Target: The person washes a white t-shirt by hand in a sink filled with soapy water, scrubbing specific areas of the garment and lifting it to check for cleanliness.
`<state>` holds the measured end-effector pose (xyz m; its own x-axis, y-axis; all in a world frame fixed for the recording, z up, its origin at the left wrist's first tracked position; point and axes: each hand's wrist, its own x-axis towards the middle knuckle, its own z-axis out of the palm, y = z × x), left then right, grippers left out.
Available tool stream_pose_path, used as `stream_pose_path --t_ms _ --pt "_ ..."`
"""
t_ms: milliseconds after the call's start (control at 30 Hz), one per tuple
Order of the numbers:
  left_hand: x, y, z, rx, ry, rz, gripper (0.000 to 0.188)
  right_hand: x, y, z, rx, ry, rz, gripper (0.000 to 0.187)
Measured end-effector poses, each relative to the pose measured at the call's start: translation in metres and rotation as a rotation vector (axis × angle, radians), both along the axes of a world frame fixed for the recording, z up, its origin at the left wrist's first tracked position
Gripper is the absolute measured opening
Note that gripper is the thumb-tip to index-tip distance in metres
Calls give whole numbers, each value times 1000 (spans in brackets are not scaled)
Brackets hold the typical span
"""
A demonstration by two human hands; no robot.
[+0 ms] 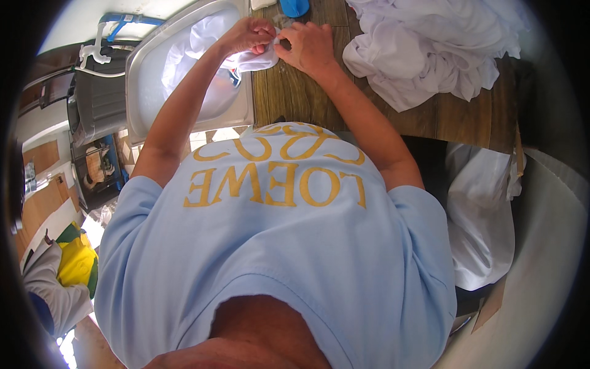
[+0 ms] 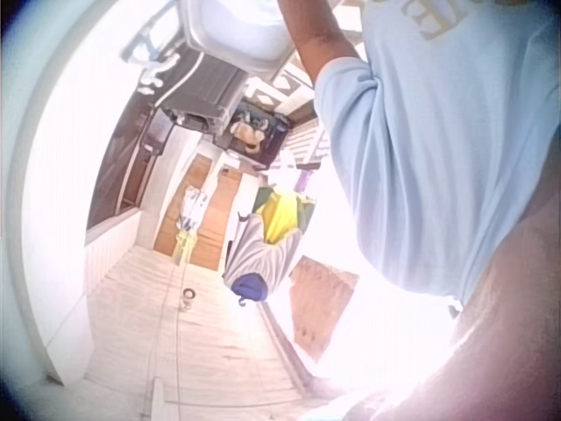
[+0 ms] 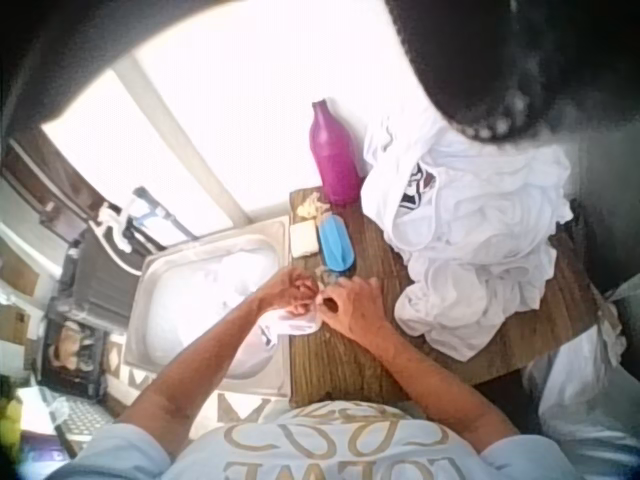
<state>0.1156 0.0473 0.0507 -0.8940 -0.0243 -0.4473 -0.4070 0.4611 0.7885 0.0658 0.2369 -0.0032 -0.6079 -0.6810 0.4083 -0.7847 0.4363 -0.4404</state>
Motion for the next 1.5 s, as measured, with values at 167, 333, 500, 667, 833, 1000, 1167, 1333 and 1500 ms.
stream_pose_path --t_ms 167,333,500,667,833,1000,1167,1333,1500 --pt "1 2 -2 -54 1 -7 13 1 -1 -1 -13 18 -2 23" --pt "1 0 -5 -46 26 -36 15 1 0 2 1 6 3 23" --pt "1 0 -3 -2 2 -11 15 0 0 -2 -47 29 2 22" --pt "1 0 -7 -34 23 -23 16 1 -1 1 -12 5 -2 22" --pt "1 -2 -2 36 2 7 14 0 0 0 -21 11 6 23" --pt "2 4 -1 -19 21 -8 14 0 0 -1 -18 23 2 23" --pt "4 2 -4 -35 53 -30 15 1 0 4 23 -14 3 23" --pt "4 5 -2 -39 25 -5 14 0 0 1 -4 11 9 23" --pt "4 3 -5 -35 43 -16 14 1 0 5 5 6 5 23"
